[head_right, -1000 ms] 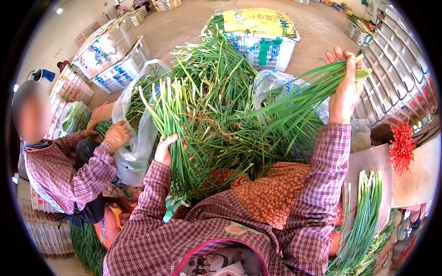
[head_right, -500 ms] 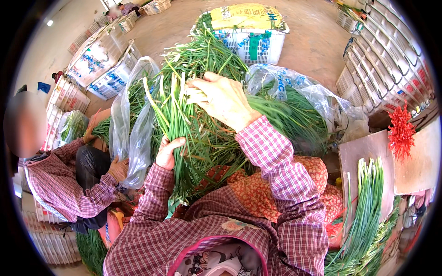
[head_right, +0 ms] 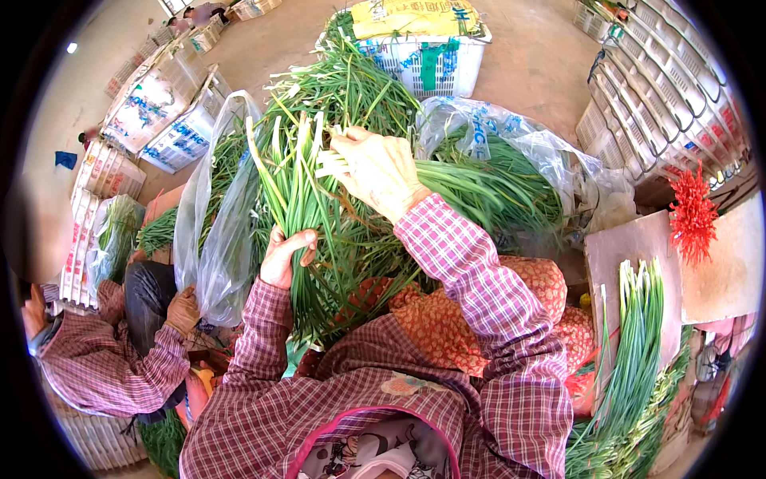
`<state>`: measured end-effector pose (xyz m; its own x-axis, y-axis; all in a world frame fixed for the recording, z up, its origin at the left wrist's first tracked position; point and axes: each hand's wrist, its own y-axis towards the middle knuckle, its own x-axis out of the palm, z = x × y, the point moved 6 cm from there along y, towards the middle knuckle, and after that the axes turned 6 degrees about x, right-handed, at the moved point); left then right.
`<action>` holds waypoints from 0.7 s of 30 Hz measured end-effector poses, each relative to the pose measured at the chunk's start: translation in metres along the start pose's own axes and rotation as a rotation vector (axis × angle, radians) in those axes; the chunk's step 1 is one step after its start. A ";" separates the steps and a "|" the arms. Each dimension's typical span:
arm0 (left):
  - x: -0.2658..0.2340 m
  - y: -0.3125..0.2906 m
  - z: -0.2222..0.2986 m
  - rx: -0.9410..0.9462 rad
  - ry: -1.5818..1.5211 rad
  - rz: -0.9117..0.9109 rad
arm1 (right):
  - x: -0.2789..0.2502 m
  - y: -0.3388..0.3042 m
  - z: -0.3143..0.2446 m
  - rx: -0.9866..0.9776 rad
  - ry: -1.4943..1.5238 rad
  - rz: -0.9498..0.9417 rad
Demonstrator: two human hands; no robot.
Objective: The person sorts bunches of green chives by hand, removes damaged leaves, and bundles them together using a red string on a small wooden board.
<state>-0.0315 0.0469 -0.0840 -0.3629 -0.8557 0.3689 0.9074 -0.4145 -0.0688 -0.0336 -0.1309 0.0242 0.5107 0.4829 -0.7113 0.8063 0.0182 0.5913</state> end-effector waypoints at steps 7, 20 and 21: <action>-0.021 -0.014 -0.012 -0.079 -0.129 -0.027 | -0.006 0.009 0.048 0.177 -0.266 0.107; -0.028 -0.010 -0.007 0.044 -0.145 0.005 | -0.020 -0.009 0.056 0.435 0.159 0.039; -0.026 -0.011 -0.007 0.045 -0.129 0.014 | -0.013 -0.006 0.041 0.445 0.285 -0.017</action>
<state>-0.0334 0.0713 -0.0989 -0.3221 -0.8133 0.4846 0.9221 -0.3854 -0.0340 -0.0328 -0.1735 0.0143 0.4451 0.7061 -0.5508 0.8940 -0.3157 0.3179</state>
